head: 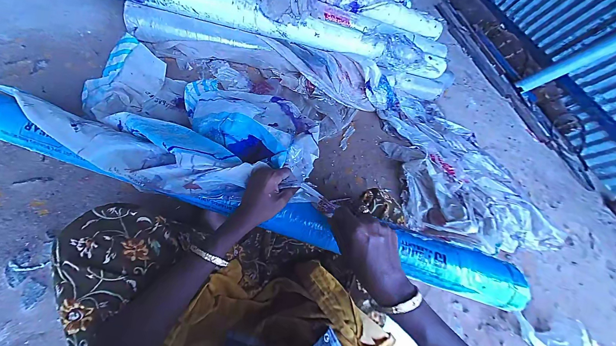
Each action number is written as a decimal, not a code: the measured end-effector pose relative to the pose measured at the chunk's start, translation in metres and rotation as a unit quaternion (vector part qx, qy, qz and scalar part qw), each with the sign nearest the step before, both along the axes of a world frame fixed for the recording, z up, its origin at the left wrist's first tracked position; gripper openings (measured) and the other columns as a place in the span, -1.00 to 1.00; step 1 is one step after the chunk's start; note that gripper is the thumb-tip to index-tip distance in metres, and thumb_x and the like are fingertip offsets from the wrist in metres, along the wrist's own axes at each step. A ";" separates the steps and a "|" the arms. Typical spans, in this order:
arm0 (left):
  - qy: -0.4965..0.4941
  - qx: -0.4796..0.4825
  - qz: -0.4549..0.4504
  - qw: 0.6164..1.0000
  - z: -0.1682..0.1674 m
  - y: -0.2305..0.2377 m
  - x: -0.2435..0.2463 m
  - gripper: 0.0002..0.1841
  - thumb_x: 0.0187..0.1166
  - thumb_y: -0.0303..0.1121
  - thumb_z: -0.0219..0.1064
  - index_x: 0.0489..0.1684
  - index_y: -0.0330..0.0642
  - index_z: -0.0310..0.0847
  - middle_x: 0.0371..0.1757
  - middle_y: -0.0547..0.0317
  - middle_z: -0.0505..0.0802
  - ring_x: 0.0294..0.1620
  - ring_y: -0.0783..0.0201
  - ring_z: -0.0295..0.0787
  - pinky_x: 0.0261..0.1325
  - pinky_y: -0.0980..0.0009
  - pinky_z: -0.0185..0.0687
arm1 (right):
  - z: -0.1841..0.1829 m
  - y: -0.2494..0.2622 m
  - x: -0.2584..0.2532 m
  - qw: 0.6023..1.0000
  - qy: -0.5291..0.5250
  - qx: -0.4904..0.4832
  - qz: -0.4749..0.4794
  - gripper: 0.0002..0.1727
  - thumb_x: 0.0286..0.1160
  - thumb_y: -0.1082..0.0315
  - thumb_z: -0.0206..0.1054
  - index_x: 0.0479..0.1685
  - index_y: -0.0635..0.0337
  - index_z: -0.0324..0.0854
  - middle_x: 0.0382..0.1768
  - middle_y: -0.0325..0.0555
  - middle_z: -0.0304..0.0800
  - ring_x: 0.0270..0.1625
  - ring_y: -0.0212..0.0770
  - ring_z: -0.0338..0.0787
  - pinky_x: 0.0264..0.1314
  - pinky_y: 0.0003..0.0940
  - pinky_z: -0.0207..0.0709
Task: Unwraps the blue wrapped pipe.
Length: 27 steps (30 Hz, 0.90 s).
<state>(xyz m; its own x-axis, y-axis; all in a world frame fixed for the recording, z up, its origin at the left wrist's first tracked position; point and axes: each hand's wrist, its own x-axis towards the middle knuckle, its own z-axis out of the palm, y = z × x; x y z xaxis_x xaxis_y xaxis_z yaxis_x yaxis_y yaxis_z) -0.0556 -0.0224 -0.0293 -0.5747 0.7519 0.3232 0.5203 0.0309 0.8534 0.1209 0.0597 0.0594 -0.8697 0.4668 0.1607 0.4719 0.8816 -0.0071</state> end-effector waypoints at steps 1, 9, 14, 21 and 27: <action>0.000 -0.002 0.000 1.000 0.000 0.000 0.000 -0.85 0.44 -0.45 0.45 -0.46 -0.38 0.75 -0.51 -0.04 0.79 -0.40 0.13 0.74 -0.19 0.08 0.58 | 0.001 0.001 0.005 1.000 0.010 0.009 0.001 -0.79 0.48 0.36 0.35 -0.36 0.36 0.76 -0.55 0.26 0.72 -0.52 0.29 0.81 -0.59 0.12 0.57; 0.017 -0.005 0.002 1.000 0.003 0.001 -0.001 -0.83 0.45 -0.44 0.43 -0.45 -0.40 0.77 -0.49 -0.10 0.81 -0.36 0.03 0.78 -0.15 -0.01 0.60 | -0.005 0.001 -0.030 0.996 -0.052 -0.027 -0.063 -0.66 0.64 0.30 0.25 0.13 0.42 0.69 -0.34 0.33 0.81 -0.31 0.36 0.86 -0.37 0.15 0.62; 0.019 -0.016 0.002 1.000 0.003 0.002 0.000 -0.83 0.43 -0.45 0.43 -0.47 -0.40 0.75 -0.53 -0.11 0.78 -0.40 -0.01 0.76 -0.20 -0.03 0.57 | 0.007 0.009 0.005 0.998 -0.008 0.003 -0.064 -0.71 0.55 0.31 0.32 -0.06 0.44 0.70 -0.55 0.26 0.71 -0.49 0.32 0.81 -0.54 0.13 0.55; 0.021 -0.011 0.000 1.000 0.002 0.002 -0.001 -0.82 0.44 -0.43 0.43 -0.46 -0.41 0.75 -0.52 -0.10 0.78 -0.39 0.03 0.75 -0.18 -0.02 0.57 | 0.001 0.006 -0.022 0.994 -0.082 -0.004 -0.076 -0.69 0.65 0.34 0.25 0.15 0.39 0.71 -0.32 0.33 0.83 -0.27 0.38 0.87 -0.34 0.18 0.62; 0.022 -0.006 0.006 1.000 0.002 0.001 0.001 -0.84 0.42 -0.46 0.44 -0.49 -0.40 0.73 -0.54 -0.09 0.77 -0.41 0.04 0.74 -0.21 0.01 0.57 | 0.016 0.007 0.006 0.993 -0.087 0.009 -0.083 -0.74 0.62 0.39 0.25 0.04 0.43 0.71 -0.41 0.34 0.79 -0.35 0.38 0.85 -0.44 0.19 0.58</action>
